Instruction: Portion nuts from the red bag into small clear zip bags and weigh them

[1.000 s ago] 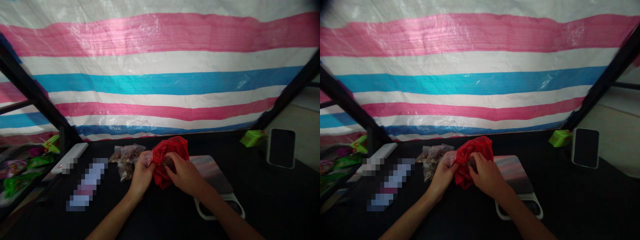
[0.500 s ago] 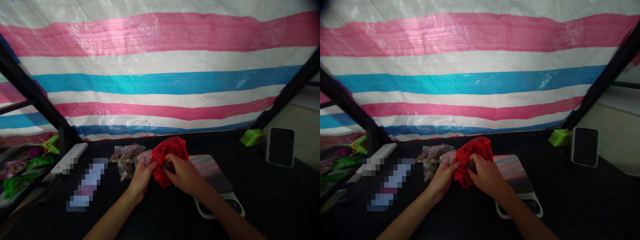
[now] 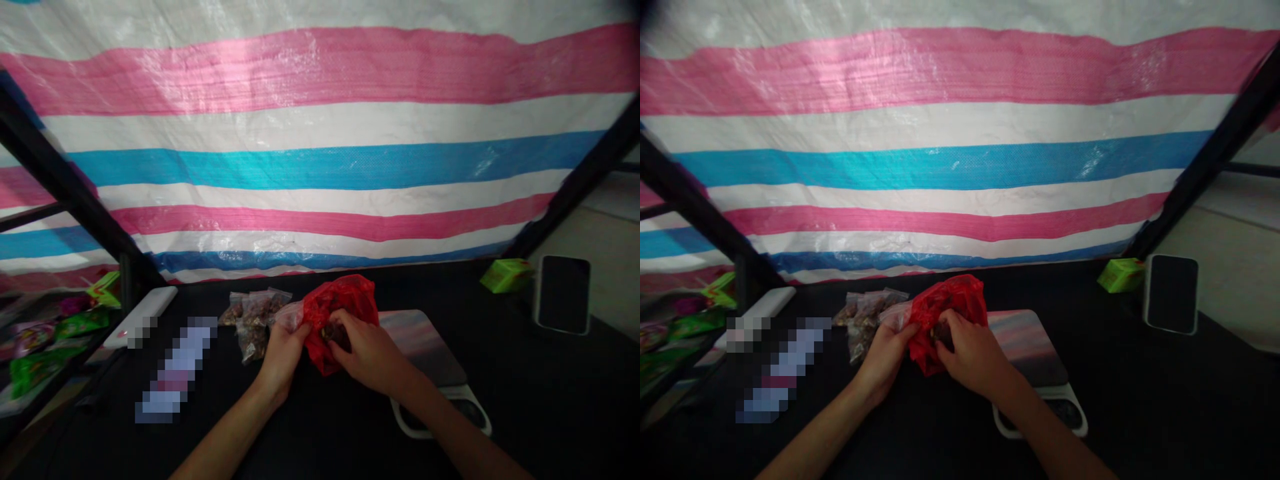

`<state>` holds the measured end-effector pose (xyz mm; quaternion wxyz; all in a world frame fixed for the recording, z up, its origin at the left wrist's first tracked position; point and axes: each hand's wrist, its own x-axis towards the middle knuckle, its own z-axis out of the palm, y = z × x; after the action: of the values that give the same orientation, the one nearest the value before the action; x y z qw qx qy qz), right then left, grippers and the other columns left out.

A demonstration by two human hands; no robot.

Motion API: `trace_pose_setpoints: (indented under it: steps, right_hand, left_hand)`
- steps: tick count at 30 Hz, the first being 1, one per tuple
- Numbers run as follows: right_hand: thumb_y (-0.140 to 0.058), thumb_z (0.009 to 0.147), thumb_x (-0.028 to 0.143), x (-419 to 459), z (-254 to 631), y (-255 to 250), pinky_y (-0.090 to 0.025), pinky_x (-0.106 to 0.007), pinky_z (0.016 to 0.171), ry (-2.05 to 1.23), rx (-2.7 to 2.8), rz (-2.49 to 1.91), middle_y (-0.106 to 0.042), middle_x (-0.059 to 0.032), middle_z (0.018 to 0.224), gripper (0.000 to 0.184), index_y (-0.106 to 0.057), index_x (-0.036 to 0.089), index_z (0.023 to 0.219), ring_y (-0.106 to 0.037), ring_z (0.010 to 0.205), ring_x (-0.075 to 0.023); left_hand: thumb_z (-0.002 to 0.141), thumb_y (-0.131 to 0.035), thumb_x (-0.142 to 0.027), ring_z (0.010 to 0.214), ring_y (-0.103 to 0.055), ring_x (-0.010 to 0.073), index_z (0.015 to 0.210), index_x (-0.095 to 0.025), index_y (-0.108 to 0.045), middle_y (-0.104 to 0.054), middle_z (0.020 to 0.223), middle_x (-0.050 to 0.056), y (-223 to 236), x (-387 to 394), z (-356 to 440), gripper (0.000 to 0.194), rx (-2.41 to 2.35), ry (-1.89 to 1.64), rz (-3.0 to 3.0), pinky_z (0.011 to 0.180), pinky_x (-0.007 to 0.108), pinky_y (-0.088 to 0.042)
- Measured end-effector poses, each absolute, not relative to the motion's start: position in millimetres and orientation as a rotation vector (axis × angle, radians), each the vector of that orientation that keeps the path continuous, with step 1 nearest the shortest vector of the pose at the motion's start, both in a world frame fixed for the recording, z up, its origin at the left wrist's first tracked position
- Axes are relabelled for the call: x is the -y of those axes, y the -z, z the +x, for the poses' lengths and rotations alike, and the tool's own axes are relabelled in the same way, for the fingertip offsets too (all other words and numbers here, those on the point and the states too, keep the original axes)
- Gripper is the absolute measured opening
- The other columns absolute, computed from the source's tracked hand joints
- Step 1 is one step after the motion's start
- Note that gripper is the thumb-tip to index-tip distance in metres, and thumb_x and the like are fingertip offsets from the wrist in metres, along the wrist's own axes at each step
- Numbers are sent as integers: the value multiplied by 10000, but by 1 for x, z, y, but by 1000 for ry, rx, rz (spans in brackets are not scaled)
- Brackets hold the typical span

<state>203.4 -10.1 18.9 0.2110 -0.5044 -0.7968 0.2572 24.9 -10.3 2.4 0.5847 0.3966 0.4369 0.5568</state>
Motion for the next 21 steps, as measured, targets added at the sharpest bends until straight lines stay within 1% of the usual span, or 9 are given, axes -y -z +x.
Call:
trace_pose_setpoints:
  steps: [4, 6, 8, 11, 13, 16, 18, 21]
  right_hand:
    - [-605, 898, 220, 6, 206, -22, -468, -281, 787, -757, 2122, -1409, -724, -14, 1042, 269, -571, 257, 1163, -695, 911, -188]
    - [-587, 893, 189, 3, 208, -23, -479, -293, 830, -689, 2093, -1424, -703, -41, 1117, 319, -570, 248, 1206, -682, 967, -197]
    - [-560, 890, 164, 0, 210, -23, -482, -298, 849, -568, 2106, -1460, -653, -69, 1244, 374, -570, 243, 1256, -665, 1043, -209]
    - [-542, 895, 172, -3, 213, -20, -479, -295, 789, -435, 2207, -1547, -595, -78, 1330, 405, -581, 249, 1291, -668, 1047, -218]
    - [-534, 899, 174, -4, 215, -18, -470, -292, 753, -402, 2273, -1597, -589, -81, 1331, 408, -587, 243, 1298, -675, 1024, -220]
    - [-507, 905, 144, -4, 217, -16, -464, -299, 758, -366, 2346, -1631, -578, -94, 1352, 433, -574, 231, 1324, -674, 1024, -222]
    - [-502, 905, 127, -4, 218, -15, -464, -309, 785, -348, 2380, -1637, -587, -98, 1343, 436, -575, 226, 1323, -667, 1038, -230]
    - [-512, 904, 118, -4, 220, -14, -453, -324, 865, -349, 2395, -1599, -630, -100, 1265, 395, -596, 210, 1278, -639, 1096, -246]
  left_hand:
    - [809, -662, -201, 1048, -706, 265, 1095, -175, -727, -764, 1075, 83, -4, 6, 22, 294, -1076, -1381, 976, 985, 400, -532]
    - [803, -661, -192, 1099, -684, 273, 1105, -183, -722, -754, 1095, 83, -4, 3, 20, 308, -1127, -1416, 1014, 1039, 421, -500]
    - [808, -652, -186, 1140, -659, 282, 1101, -187, -721, -741, 1115, 89, -3, 2, 18, 301, -1176, -1418, 1065, 1081, 440, -466]
    - [831, -621, -176, 1153, -635, 280, 1067, -189, -720, -719, 1135, 93, -2, 2, 18, 256, -1228, -1417, 1177, 1118, 450, -420]
    - [832, -616, -169, 1114, -635, 276, 1017, -188, -711, -707, 1101, 91, -1, 3, 19, 209, -1265, -1435, 1237, 1115, 446, -413]
    - [820, -666, -196, 1079, -637, 279, 990, -202, -683, -694, 1058, 81, 1, 7, 24, 171, -1295, -1458, 1221, 1076, 433, -438]
    - [817, -704, -233, 1080, -639, 283, 1024, -212, -662, -691, 1053, 77, 1, 12, 28, 212, -1291, -1425, 1164, 1049, 426, -460]
    - [810, -732, -271, 1095, -647, 283, 1084, -213, -641, -688, 1092, 79, 2, 21, 36, 295, -1213, -1301, 1074, 991, 406, -509]
